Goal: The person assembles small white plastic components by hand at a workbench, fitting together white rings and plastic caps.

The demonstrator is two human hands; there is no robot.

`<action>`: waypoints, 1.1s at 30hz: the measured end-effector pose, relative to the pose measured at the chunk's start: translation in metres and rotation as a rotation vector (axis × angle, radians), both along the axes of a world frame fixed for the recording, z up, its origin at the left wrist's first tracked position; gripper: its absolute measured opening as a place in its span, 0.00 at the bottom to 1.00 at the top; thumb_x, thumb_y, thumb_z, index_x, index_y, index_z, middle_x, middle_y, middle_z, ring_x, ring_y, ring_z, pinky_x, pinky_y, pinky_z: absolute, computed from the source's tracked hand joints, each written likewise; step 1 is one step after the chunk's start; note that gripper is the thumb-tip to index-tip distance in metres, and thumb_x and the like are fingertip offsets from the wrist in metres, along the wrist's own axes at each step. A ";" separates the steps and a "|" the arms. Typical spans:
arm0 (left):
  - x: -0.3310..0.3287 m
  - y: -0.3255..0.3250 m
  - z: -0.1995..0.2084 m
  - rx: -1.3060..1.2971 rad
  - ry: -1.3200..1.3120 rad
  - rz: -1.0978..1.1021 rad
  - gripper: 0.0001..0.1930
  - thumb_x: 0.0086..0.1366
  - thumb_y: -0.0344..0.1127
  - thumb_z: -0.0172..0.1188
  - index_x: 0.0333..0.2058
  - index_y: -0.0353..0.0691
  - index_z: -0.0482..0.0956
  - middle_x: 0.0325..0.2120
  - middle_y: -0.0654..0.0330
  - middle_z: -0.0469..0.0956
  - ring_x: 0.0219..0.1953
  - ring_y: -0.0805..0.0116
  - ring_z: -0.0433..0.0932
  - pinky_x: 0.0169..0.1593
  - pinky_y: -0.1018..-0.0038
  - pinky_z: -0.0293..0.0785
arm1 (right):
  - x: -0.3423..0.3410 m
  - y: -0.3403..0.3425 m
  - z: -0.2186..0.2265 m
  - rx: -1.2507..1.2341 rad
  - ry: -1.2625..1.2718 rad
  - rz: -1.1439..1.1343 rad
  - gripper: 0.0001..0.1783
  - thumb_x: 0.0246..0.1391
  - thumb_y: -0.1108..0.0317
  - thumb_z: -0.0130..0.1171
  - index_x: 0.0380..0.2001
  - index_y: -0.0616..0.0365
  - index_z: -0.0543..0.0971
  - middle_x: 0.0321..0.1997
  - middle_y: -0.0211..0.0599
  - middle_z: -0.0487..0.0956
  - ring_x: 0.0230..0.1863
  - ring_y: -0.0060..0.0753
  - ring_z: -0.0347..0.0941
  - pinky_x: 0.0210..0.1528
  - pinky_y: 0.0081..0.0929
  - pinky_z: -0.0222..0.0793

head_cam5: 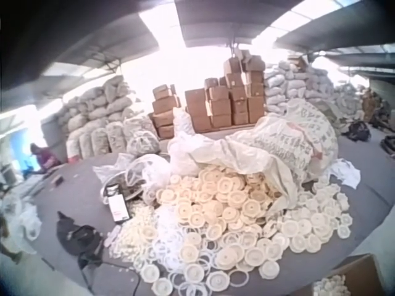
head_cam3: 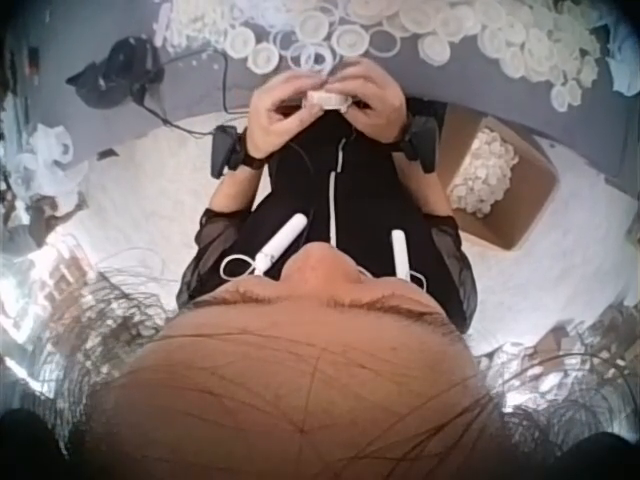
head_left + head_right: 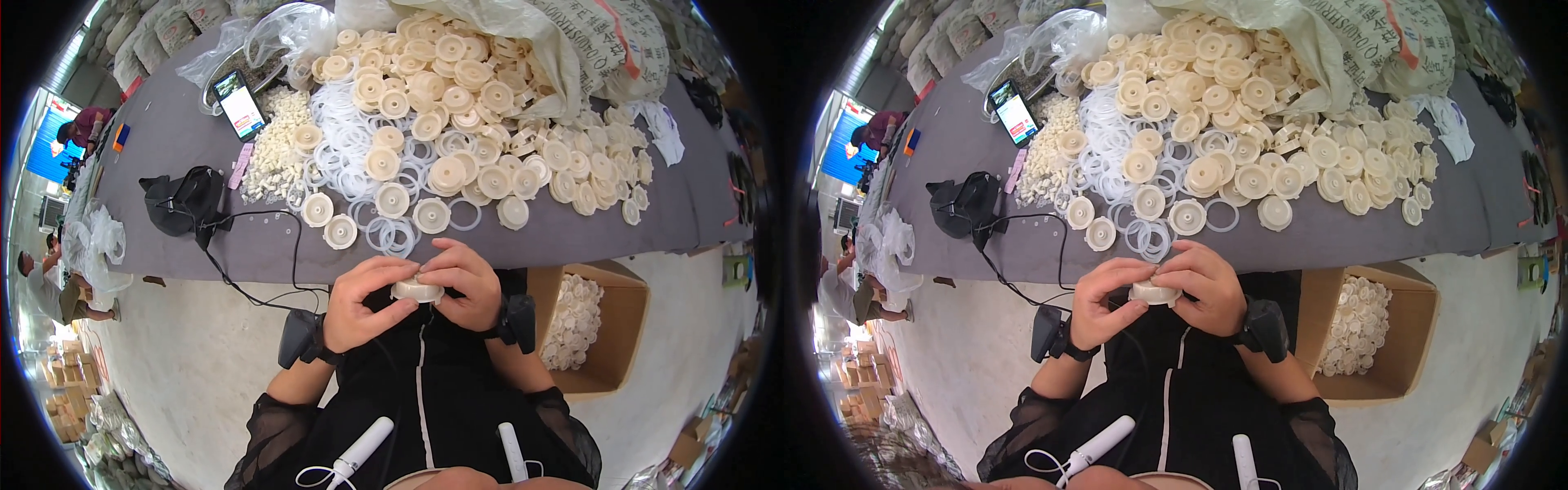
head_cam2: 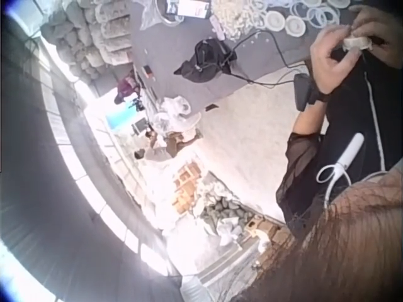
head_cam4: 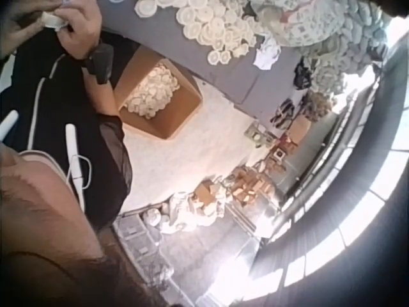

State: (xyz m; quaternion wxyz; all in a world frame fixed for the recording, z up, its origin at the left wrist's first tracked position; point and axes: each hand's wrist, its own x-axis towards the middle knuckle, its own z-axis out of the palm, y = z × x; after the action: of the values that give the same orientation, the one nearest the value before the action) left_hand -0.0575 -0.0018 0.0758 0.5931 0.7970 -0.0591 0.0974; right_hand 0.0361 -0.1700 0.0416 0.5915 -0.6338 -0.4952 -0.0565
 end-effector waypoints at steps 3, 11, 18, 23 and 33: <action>-0.001 -0.001 0.001 -0.015 -0.017 -0.004 0.19 0.47 0.28 0.65 0.40 0.33 0.76 0.38 0.52 0.76 0.40 0.61 0.76 0.45 0.73 0.70 | -0.002 0.000 0.000 0.018 -0.013 -0.010 0.18 0.29 0.82 0.61 0.31 0.57 0.77 0.32 0.34 0.76 0.35 0.37 0.73 0.53 0.43 0.65; -0.005 -0.005 0.004 -0.008 -0.015 0.069 0.21 0.46 0.28 0.66 0.42 0.34 0.75 0.40 0.53 0.75 0.42 0.60 0.75 0.46 0.72 0.69 | -0.001 0.000 0.006 -0.007 -0.111 -0.036 0.16 0.32 0.79 0.63 0.31 0.56 0.77 0.33 0.31 0.76 0.36 0.31 0.74 0.53 0.40 0.64; -0.008 -0.007 0.002 0.042 -0.025 0.056 0.21 0.46 0.26 0.66 0.43 0.35 0.76 0.41 0.53 0.74 0.42 0.62 0.75 0.47 0.72 0.68 | -0.001 0.001 0.004 -0.029 -0.115 -0.048 0.16 0.33 0.77 0.64 0.31 0.55 0.77 0.33 0.29 0.76 0.37 0.31 0.74 0.53 0.39 0.63; -0.009 -0.006 -0.003 -0.084 0.009 0.071 0.17 0.46 0.25 0.66 0.38 0.34 0.77 0.40 0.54 0.75 0.43 0.63 0.75 0.47 0.73 0.68 | 0.000 0.001 0.004 -0.048 -0.170 -0.049 0.16 0.32 0.77 0.65 0.31 0.55 0.76 0.34 0.29 0.76 0.37 0.30 0.74 0.54 0.40 0.62; -0.003 -0.008 0.003 0.002 0.009 0.110 0.16 0.45 0.25 0.66 0.36 0.36 0.77 0.37 0.56 0.75 0.41 0.64 0.74 0.46 0.74 0.68 | 0.005 -0.001 0.003 -0.067 -0.205 -0.029 0.16 0.33 0.77 0.63 0.31 0.56 0.76 0.34 0.29 0.76 0.37 0.30 0.74 0.54 0.40 0.62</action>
State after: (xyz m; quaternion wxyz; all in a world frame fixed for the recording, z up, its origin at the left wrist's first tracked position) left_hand -0.0610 -0.0101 0.0789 0.5864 0.8001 -0.0124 0.1261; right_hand 0.0408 -0.1711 0.0446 0.5154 -0.6514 -0.5453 -0.1129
